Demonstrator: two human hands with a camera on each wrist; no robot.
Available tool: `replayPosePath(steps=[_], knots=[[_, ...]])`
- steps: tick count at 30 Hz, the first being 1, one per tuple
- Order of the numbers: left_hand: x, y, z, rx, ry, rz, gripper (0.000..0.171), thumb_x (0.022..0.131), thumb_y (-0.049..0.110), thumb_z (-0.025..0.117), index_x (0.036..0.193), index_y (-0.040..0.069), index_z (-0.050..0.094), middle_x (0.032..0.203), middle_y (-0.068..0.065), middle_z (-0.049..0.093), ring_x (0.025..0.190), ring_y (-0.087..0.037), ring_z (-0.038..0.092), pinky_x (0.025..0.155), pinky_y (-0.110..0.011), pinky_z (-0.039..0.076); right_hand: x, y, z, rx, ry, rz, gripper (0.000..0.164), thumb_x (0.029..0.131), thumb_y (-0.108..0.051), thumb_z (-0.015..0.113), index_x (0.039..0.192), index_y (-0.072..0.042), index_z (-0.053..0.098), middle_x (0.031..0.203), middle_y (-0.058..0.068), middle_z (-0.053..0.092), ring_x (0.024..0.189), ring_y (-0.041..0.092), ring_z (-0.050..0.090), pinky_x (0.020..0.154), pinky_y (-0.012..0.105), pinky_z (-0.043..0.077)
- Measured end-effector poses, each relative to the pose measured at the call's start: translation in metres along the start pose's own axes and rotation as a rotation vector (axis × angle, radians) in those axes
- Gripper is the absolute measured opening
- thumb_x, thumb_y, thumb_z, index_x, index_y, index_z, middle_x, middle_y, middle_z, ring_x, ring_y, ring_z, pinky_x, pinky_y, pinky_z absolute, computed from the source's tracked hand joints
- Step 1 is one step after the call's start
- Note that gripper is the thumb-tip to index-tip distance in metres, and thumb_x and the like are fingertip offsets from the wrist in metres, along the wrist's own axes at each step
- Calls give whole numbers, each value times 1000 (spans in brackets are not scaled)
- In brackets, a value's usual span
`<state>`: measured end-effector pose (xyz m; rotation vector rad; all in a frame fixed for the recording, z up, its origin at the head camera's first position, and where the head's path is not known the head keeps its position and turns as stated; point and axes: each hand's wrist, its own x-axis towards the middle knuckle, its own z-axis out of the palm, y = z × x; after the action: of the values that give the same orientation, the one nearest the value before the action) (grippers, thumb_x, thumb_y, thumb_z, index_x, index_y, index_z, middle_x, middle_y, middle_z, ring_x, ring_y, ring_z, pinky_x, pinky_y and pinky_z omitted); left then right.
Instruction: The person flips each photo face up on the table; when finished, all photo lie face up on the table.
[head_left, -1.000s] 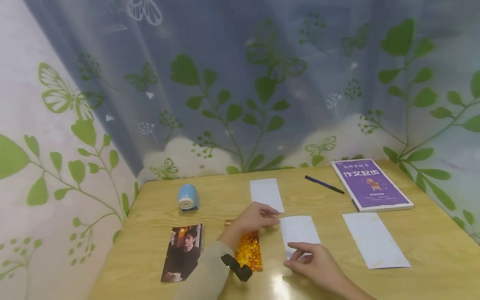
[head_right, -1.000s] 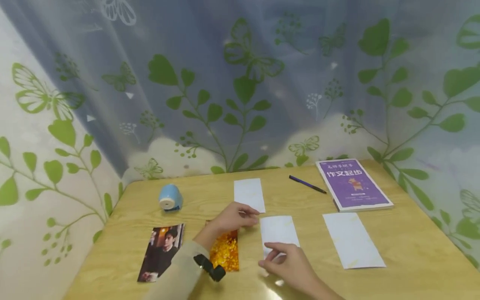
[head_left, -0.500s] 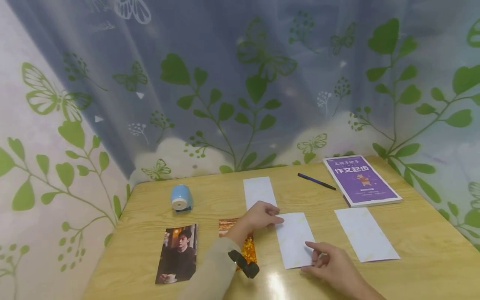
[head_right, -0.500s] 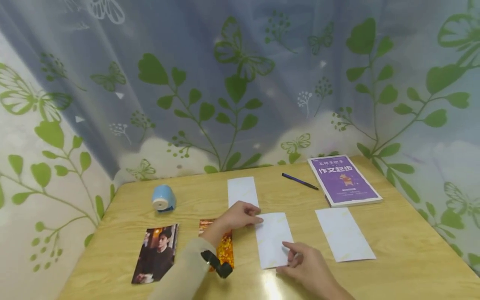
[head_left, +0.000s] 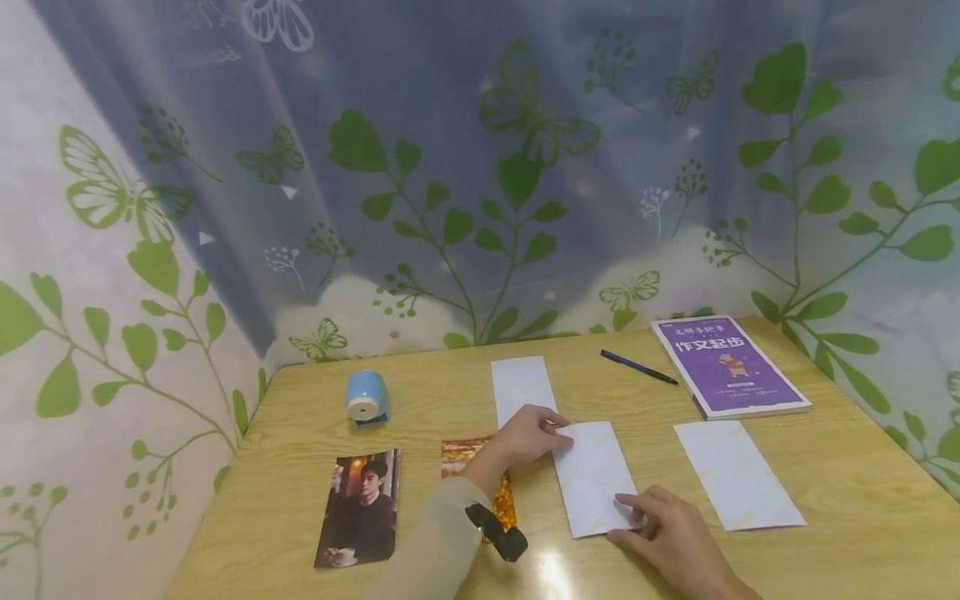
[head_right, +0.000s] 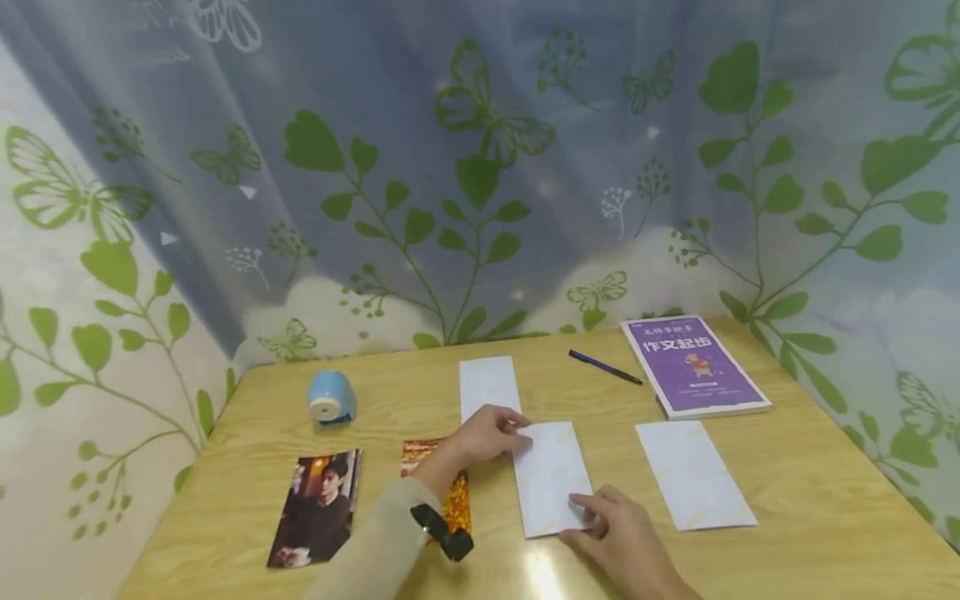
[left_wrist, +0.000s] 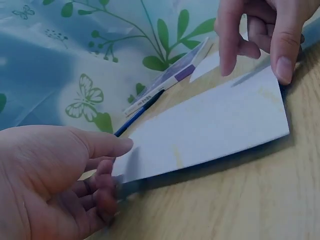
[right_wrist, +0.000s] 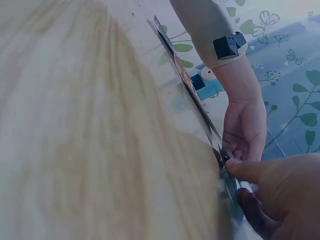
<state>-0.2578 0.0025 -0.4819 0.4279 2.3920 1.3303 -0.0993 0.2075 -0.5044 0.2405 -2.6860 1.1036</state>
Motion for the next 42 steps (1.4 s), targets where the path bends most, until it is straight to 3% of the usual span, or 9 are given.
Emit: replayPosePath(steps=[4,7,13,16,21,25,28,34,42], knots=[[0,1,-14,-15,53,24,23,89,24,76,107,10,77,91,-6,67,69,-14,56,58,-26,47,-2,-3,-1,-2,81,-72,37,71,-14,89,105,-6,77,90,-8,58,66,-7,49,56,17,48],[2,0,-26,-61,76,30,21,90,27,75,104,12,78,98,-6,70,79,-15,59,66,-28,50,1,-4,-3,-2,210,-232,34,67,-4,89,99,-5,78,94,-5,63,69,-7,53,57,13,48],[5,2,-35,-336,44,19,31,93,26,72,117,7,74,106,-7,74,81,-9,63,76,-27,54,9,-7,-18,-8,353,-470,33,66,5,86,97,-5,78,92,2,73,67,-1,60,59,8,47],[6,7,-34,-522,14,36,35,96,23,68,123,1,68,107,-6,72,82,-8,63,77,-22,54,11,-13,-22,-25,367,-487,35,71,7,82,104,-1,75,85,2,74,65,-1,64,59,8,49],[7,16,-31,-729,-30,76,35,103,31,57,113,-2,62,97,0,61,84,-10,63,75,-19,53,10,-28,-22,58,379,-397,56,70,15,79,123,9,63,73,2,72,59,-4,66,55,10,51],[9,21,-26,-560,31,139,31,100,29,62,113,2,69,93,2,64,81,-9,63,74,-21,53,7,-39,-20,116,327,-345,86,71,16,79,147,4,41,73,-3,71,59,-6,65,54,10,51],[11,24,-21,-399,94,159,26,95,28,70,111,7,75,90,2,69,75,-9,62,67,-23,52,5,-41,-18,149,269,-321,95,71,15,79,153,0,33,71,-6,70,59,-6,64,55,11,50],[16,25,-13,-278,110,139,22,91,28,75,103,11,78,98,-1,72,71,-8,62,60,-23,48,4,-39,-10,138,194,-206,70,75,2,84,138,2,54,72,-9,71,62,-11,63,57,12,52],[23,15,6,-259,107,88,19,89,26,76,102,11,78,96,1,72,69,-7,62,60,-22,49,13,-25,-10,230,-21,216,55,83,-18,81,131,1,63,82,0,75,68,3,71,65,21,56]])
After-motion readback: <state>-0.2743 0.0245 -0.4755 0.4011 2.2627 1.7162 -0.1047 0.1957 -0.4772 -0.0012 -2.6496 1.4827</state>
